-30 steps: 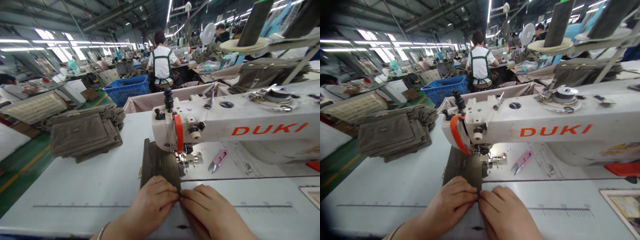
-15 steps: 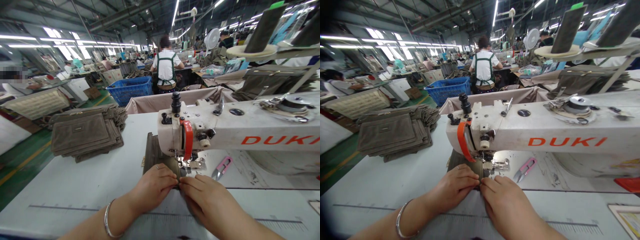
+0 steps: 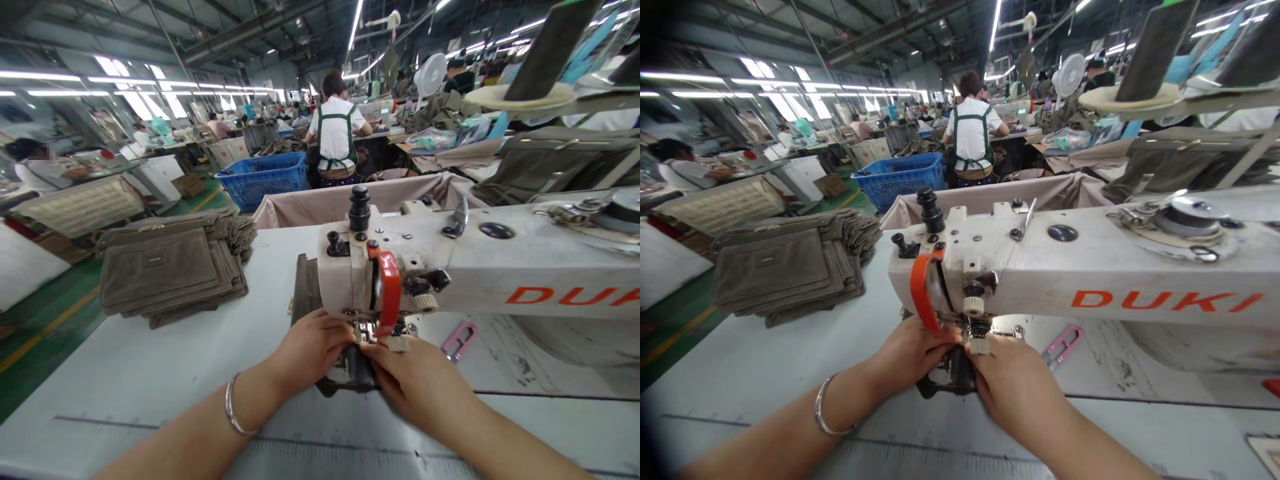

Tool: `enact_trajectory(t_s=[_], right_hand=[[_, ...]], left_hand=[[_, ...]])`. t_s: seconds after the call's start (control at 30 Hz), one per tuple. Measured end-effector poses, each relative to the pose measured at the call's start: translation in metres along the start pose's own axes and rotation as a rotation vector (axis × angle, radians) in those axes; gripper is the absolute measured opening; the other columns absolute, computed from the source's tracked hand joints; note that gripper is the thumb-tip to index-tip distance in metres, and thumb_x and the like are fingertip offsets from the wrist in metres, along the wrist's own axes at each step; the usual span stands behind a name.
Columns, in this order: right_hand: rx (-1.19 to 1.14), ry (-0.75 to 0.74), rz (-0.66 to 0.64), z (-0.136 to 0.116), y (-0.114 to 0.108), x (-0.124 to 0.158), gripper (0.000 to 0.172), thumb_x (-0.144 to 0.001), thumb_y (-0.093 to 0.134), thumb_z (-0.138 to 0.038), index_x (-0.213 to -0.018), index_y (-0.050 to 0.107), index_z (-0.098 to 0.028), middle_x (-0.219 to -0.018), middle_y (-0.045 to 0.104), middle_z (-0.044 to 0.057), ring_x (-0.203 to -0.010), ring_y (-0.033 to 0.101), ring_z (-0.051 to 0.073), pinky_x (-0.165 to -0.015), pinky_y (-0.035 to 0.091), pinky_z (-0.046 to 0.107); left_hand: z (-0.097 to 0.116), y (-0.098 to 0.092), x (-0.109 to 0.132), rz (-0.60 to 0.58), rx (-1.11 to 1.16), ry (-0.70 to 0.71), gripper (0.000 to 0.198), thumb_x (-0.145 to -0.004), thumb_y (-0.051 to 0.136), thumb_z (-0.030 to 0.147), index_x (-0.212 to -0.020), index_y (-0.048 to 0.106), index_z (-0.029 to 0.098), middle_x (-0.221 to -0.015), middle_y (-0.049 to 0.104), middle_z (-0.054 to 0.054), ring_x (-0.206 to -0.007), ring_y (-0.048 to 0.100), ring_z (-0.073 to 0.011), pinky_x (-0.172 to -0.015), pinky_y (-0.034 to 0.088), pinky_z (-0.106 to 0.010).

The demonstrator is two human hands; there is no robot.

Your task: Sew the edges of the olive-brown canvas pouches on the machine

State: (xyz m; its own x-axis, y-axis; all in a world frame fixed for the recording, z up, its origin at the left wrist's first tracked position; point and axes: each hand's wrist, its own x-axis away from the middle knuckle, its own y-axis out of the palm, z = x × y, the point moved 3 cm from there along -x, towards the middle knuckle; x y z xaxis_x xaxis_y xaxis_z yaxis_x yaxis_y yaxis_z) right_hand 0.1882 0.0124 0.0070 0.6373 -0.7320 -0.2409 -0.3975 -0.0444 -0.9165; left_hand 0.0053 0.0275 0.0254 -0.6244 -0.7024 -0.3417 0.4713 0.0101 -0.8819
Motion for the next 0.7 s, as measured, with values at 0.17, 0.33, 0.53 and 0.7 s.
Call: enact_trajectory(t_s=[0.17, 0.33, 0.53, 0.7], right_hand=[[0.031, 0.002, 0.032, 0.002, 0.002, 0.0, 0.03, -0.089, 0.049, -0.016, -0.114, 0.066, -0.021, -0.096, 0.069, 0.009, -0.084, 0.064, 0.024, -0.073, 0.05, 0.036], [0.024, 0.026, 0.019, 0.003, 0.001, -0.002, 0.029, -0.089, 0.048, -0.017, -0.11, 0.067, -0.023, -0.093, 0.07, 0.007, -0.082, 0.064, 0.024, -0.072, 0.049, 0.035], [0.013, 0.041, -0.012, 0.002, 0.0, -0.004, 0.029, -0.09, 0.048, -0.018, -0.112, 0.067, -0.024, -0.093, 0.07, 0.006, -0.084, 0.065, 0.023, -0.074, 0.048, 0.034], [-0.1, 0.031, 0.033, 0.004, -0.005, -0.003, 0.024, -0.091, 0.047, -0.016, -0.1, 0.067, -0.023, -0.09, 0.067, 0.005, -0.084, 0.063, 0.021, -0.075, 0.047, 0.032]], left_hand=[[-0.012, 0.003, -0.003, 0.038, -0.069, -0.106, 0.015, -0.089, 0.06, 0.018, -0.095, 0.073, 0.021, -0.095, 0.074, -0.002, -0.098, 0.065, -0.0209, -0.092, 0.052, -0.037], [-0.019, 0.006, -0.005, 0.067, -0.091, -0.124, 0.017, -0.09, 0.058, 0.02, -0.096, 0.073, 0.019, -0.095, 0.074, -0.005, -0.097, 0.065, -0.0244, -0.088, 0.053, -0.04], [-0.024, 0.009, -0.004, 0.072, -0.101, -0.137, 0.019, -0.09, 0.056, 0.02, -0.097, 0.073, 0.023, -0.099, 0.073, -0.004, -0.099, 0.065, -0.0243, -0.088, 0.053, -0.039], [-0.027, 0.011, -0.003, 0.064, -0.092, -0.156, 0.02, -0.09, 0.056, 0.02, -0.099, 0.074, 0.025, -0.102, 0.073, -0.004, -0.1, 0.065, -0.0254, -0.09, 0.052, -0.04]])
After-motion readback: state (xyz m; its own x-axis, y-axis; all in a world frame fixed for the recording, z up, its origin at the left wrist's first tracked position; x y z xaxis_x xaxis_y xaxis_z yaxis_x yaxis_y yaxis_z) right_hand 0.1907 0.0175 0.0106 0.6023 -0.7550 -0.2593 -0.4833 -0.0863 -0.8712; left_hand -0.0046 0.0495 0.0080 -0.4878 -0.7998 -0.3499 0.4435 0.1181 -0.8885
